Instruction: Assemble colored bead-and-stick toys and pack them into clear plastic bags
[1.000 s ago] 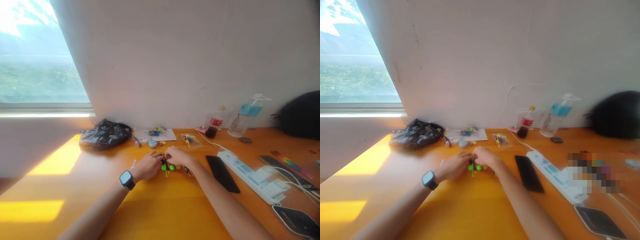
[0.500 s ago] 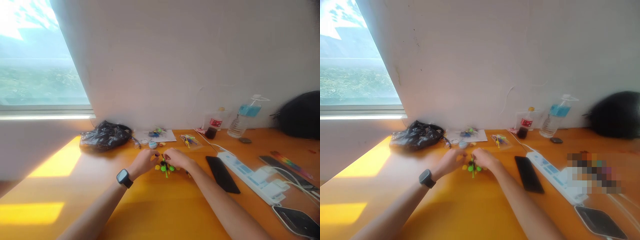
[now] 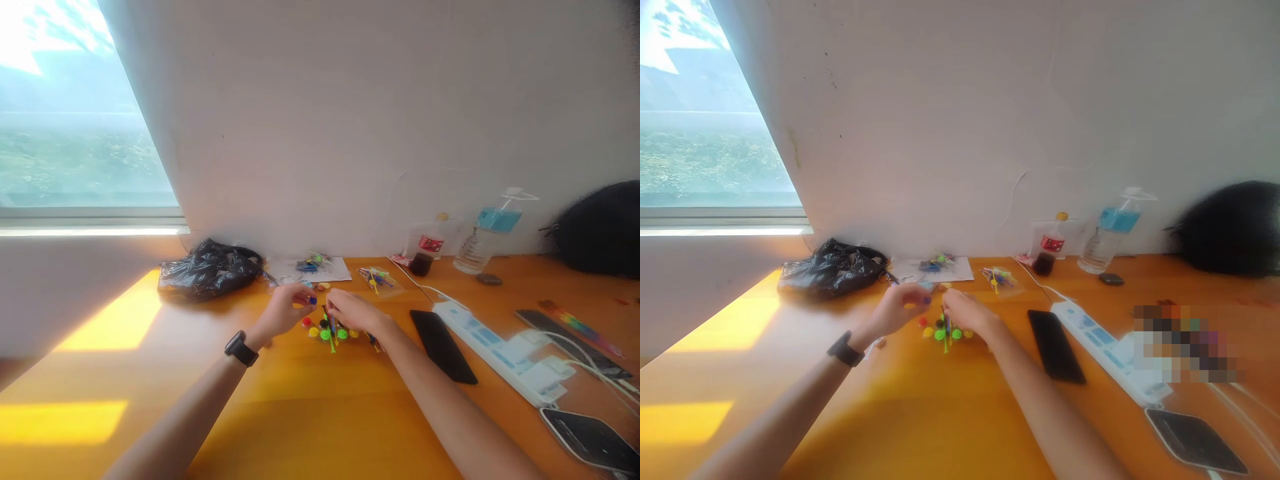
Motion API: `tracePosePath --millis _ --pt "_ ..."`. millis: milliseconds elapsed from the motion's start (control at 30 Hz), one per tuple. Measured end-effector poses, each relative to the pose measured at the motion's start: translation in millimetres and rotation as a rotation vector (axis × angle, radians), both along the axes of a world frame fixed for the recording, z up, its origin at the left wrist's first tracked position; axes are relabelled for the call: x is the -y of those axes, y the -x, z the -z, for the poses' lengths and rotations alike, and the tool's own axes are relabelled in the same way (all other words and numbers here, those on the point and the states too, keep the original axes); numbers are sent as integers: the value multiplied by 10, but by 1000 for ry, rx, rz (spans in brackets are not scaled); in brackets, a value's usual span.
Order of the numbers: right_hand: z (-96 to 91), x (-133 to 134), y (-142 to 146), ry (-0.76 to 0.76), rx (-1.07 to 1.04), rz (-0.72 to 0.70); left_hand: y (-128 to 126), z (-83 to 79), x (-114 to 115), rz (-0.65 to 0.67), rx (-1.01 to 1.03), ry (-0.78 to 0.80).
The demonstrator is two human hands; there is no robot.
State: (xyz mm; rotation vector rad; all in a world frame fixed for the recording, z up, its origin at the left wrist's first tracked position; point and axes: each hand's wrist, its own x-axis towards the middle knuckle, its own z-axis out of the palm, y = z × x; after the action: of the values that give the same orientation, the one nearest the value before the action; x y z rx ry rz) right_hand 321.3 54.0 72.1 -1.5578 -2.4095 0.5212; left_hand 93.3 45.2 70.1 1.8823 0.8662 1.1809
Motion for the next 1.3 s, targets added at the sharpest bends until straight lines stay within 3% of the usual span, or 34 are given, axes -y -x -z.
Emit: tracePosePath --millis 133,267,467,767,933,1100,1300 --pt "-55 5 -30 -101 1 -61 60 -44 -33 -12 -89 60" --pt "-66 -44 -42 -119 -205 -158 118 -132 -37 -56 -86 98" --pt "-31 -97 0 240 -627 -197 158 -223 -24 -116 -86 135" --pt "-326 31 45 314 -1009 -161 109 -350 64 14 72 142" --pt "-409 67 128 137 -966 -123 67 -424 148 87 152 172" --pt "-482 162 231 -34 -848 -105 38 -455 178 61 140 107" --pt "-587 267 263 -120 -740 -114 51 -464 167 45 112 48"
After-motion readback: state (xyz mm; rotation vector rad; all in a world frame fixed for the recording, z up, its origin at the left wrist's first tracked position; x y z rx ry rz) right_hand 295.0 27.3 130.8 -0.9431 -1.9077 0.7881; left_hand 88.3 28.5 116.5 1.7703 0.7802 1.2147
